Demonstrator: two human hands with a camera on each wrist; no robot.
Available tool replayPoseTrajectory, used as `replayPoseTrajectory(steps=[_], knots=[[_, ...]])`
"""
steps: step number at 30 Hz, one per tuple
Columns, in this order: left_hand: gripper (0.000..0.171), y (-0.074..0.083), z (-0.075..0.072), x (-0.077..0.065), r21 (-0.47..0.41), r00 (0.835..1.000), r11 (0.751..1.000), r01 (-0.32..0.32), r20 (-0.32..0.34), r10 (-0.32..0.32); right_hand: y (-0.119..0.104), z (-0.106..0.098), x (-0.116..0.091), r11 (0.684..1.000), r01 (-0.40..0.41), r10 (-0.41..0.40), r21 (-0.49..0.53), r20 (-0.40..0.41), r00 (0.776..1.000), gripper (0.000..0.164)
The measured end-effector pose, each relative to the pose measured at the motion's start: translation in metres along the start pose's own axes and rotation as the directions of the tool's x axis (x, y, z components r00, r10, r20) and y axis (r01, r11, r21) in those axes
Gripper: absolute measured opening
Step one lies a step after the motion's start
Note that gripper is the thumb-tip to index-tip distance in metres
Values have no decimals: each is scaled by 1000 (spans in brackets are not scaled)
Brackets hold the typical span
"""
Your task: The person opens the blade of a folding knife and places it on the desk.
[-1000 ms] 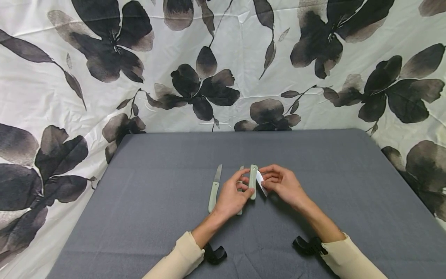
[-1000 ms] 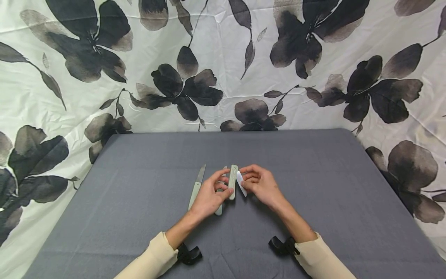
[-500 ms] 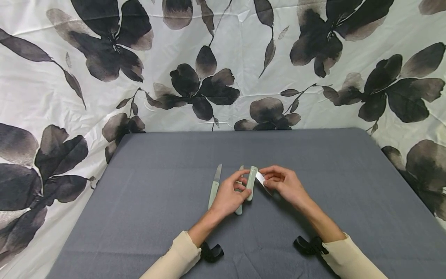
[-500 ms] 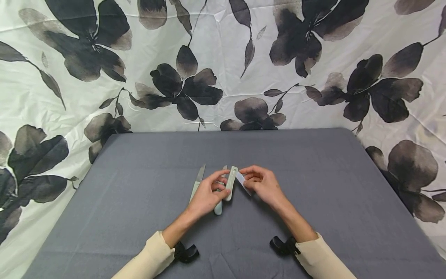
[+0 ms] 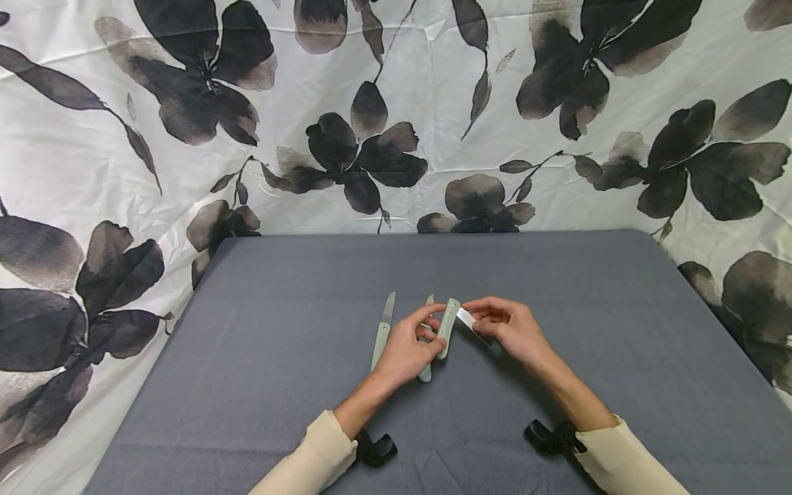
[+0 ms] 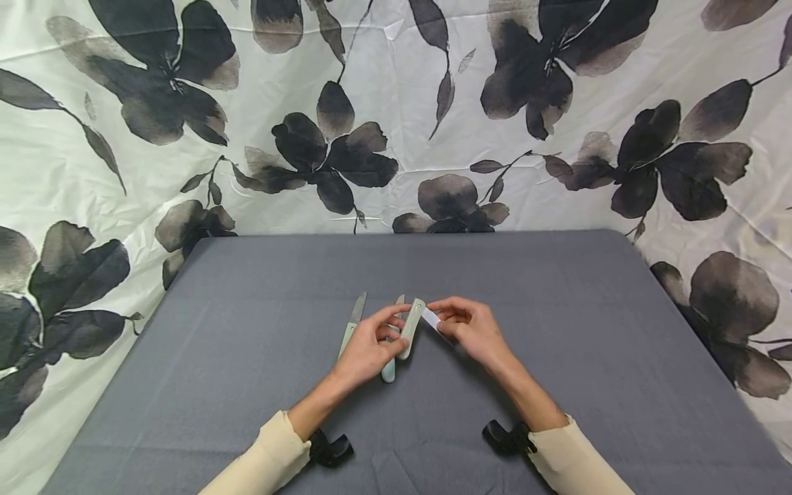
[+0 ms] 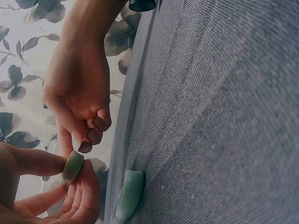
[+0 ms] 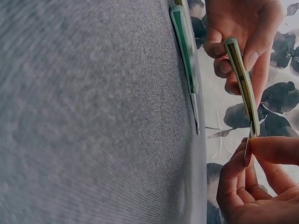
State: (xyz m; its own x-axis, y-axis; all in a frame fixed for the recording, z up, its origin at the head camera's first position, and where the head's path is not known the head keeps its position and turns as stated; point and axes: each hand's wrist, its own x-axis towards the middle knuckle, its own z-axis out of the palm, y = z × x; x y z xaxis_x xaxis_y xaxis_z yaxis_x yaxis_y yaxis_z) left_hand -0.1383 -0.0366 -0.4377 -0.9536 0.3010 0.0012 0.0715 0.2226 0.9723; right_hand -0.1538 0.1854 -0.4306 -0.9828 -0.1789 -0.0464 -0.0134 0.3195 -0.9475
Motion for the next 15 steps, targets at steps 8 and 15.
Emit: replayPoseTrajectory(steps=[8,15], knots=[[57,0,1,0,14,1000,1000,-7,-5,7,2,-3,0,1000,3,-3,-8,-2,1000,32],[57,1,2,0,42,1000,999,-16,-1,16,1,-6,0,1000,-13,13,-9,-10,1000,32]])
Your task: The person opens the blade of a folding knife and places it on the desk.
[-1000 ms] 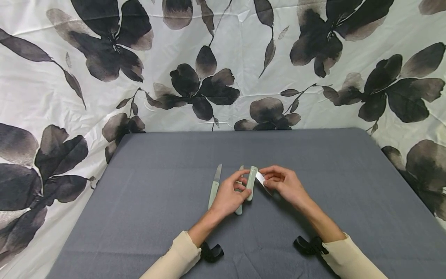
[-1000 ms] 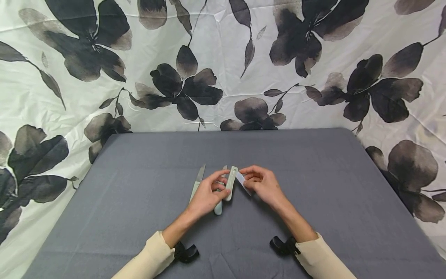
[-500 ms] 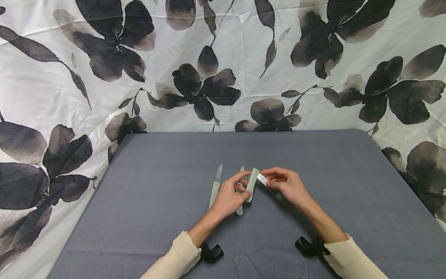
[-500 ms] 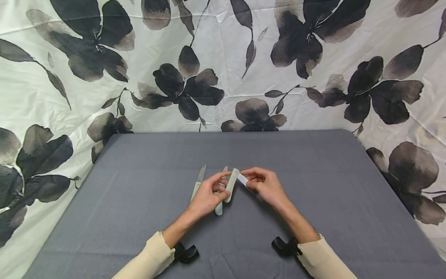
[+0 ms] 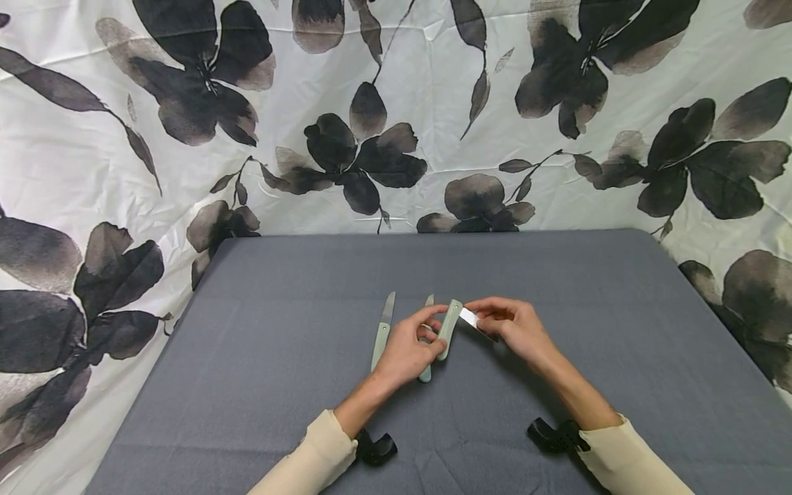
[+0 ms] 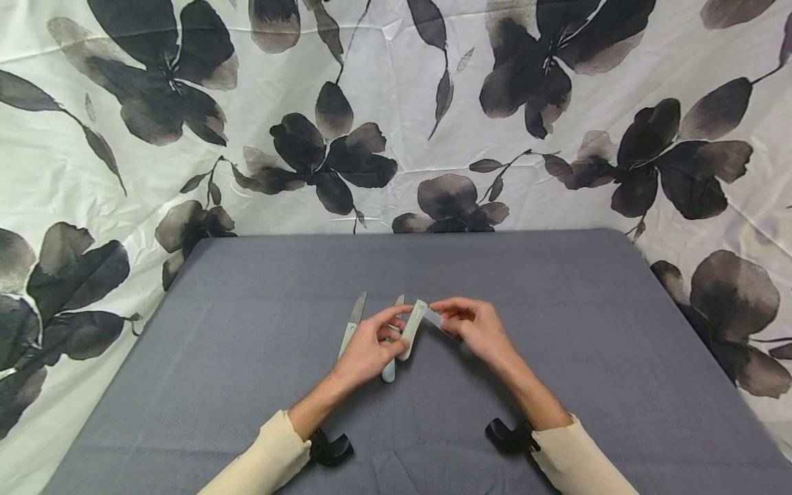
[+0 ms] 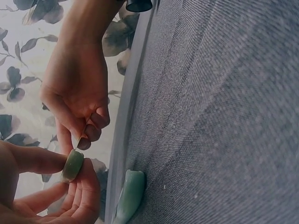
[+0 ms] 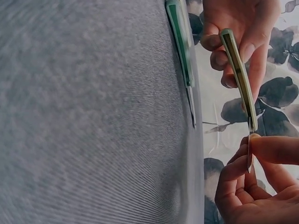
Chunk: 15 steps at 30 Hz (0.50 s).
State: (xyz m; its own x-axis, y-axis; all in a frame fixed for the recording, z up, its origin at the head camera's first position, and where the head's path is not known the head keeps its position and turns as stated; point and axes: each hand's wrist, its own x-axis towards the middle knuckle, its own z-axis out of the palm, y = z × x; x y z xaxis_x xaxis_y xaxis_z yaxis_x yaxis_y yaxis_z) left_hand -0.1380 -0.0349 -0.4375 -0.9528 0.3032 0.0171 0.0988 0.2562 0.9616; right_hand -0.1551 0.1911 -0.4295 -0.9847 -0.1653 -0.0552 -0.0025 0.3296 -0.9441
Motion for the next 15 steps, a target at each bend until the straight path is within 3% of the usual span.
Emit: replayPoseTrajectory(steps=[15], knots=[[56,3,-4,-1,23,999,1000,6,45,-7,-2,-4,1,999,-30,30,-21,13,999,32]])
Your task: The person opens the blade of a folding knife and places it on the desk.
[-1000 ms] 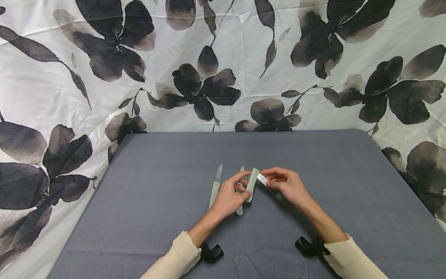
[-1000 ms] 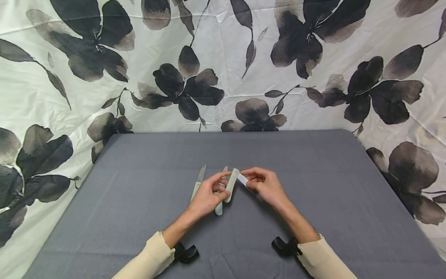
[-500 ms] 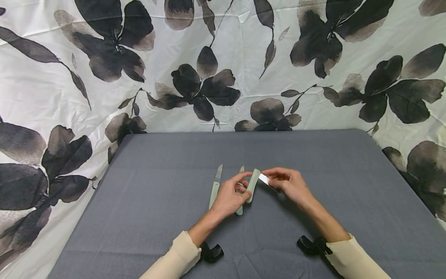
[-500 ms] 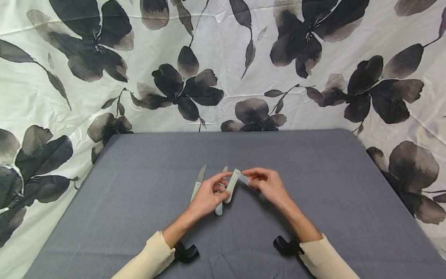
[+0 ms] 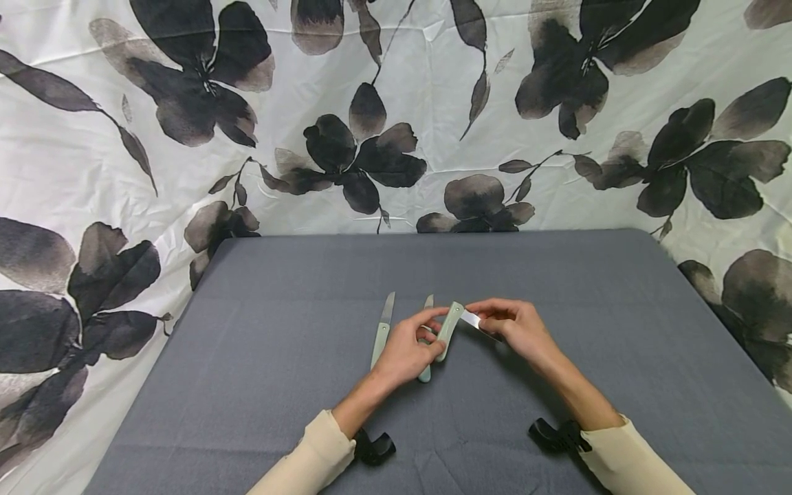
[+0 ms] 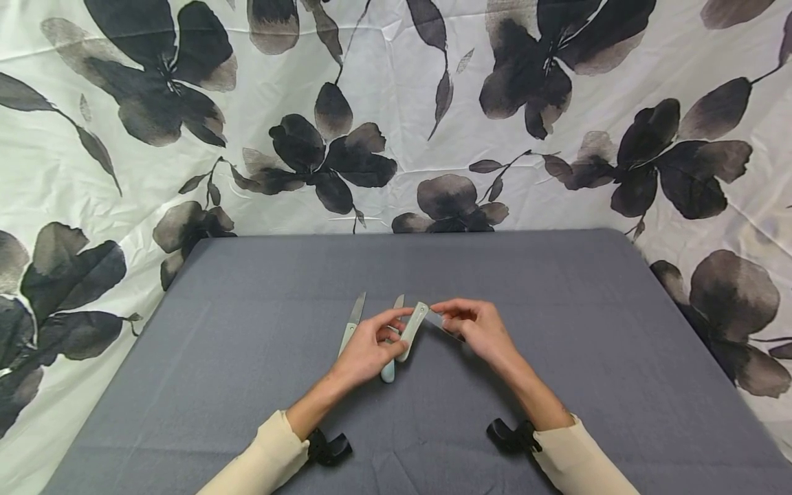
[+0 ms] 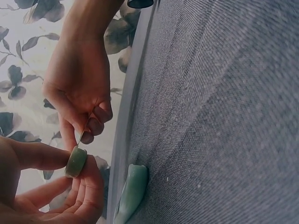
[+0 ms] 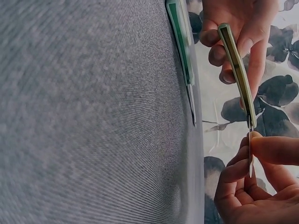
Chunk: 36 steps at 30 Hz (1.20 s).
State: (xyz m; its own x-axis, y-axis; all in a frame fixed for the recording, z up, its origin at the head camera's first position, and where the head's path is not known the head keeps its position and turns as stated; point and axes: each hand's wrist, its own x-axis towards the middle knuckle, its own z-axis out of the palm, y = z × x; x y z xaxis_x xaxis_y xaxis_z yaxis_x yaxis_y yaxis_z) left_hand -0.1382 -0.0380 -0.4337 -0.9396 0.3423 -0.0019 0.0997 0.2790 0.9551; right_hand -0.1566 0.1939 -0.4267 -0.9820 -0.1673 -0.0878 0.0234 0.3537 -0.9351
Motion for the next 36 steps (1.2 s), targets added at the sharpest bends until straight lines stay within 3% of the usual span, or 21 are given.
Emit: replayPoseTrajectory(steps=[18,36], knots=[[56,-3,1,-1,46,1000,999,-10,12,10,3,-2,-1,1000,-4,4,-28,3,1000,31],[56,-5,-5,-2,79,996,997,-20,85,14,5,-3,-3,998,24,-23,-56,17,1000,28]])
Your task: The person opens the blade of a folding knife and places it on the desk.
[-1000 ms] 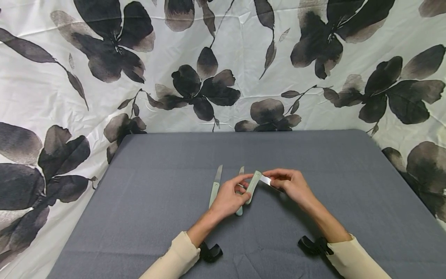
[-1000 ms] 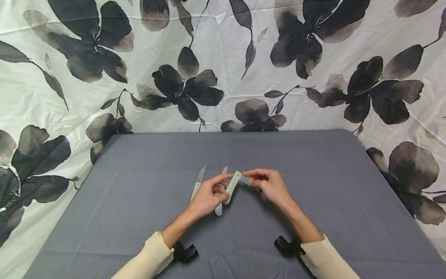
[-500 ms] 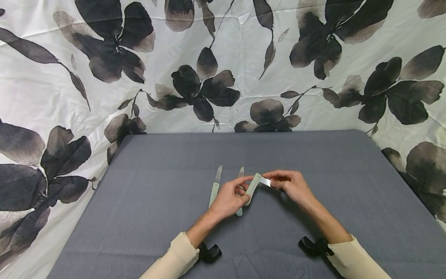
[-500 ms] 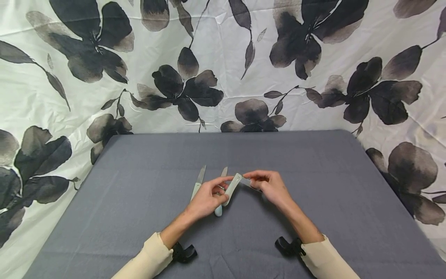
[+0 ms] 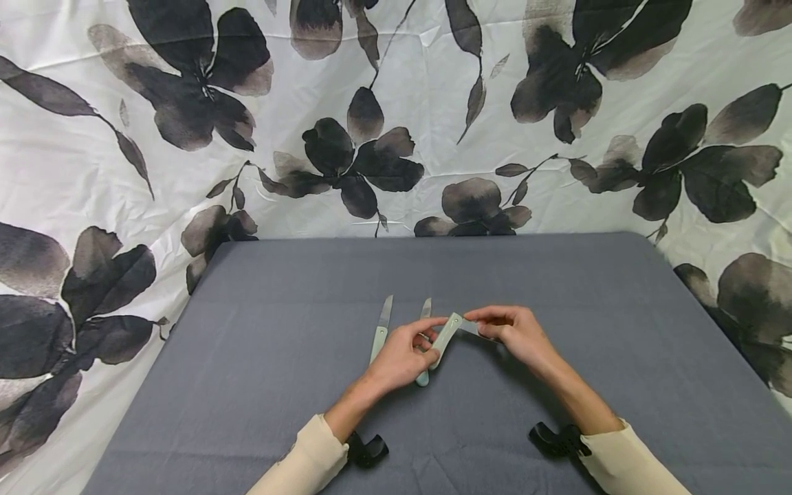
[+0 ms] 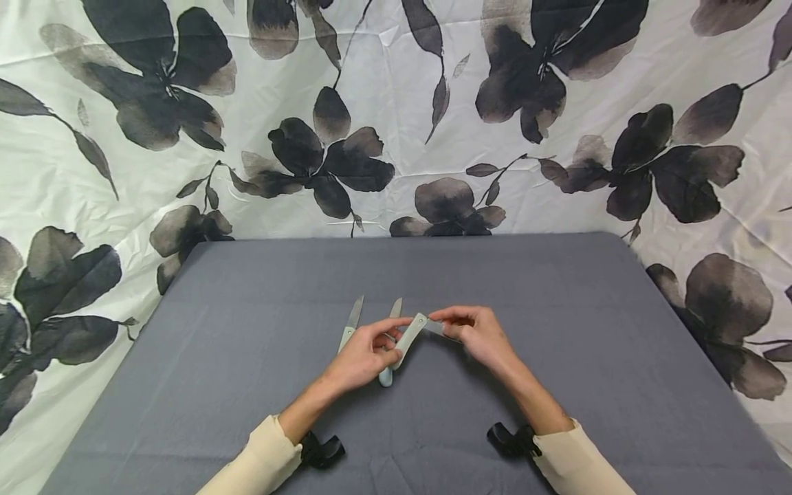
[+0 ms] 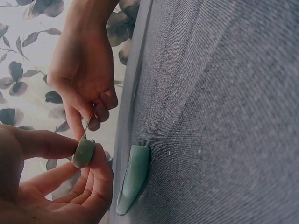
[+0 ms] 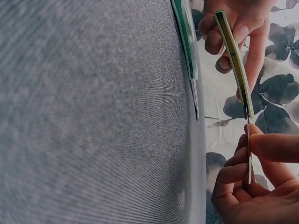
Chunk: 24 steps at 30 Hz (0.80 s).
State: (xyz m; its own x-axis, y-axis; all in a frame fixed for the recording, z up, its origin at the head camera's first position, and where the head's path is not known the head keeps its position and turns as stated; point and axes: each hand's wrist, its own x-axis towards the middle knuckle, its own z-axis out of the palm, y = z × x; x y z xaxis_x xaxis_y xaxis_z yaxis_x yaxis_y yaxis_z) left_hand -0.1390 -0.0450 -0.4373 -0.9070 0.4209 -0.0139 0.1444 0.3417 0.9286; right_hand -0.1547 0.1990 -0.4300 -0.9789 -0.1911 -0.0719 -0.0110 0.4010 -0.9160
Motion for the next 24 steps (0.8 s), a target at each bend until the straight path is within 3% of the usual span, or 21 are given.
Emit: replayPoseTrajectory(steps=[24], knots=[[57,0,-1,5,11,1000,1000,-5,9,5,3,-3,4,1000,0,0,12,16,1000,27]])
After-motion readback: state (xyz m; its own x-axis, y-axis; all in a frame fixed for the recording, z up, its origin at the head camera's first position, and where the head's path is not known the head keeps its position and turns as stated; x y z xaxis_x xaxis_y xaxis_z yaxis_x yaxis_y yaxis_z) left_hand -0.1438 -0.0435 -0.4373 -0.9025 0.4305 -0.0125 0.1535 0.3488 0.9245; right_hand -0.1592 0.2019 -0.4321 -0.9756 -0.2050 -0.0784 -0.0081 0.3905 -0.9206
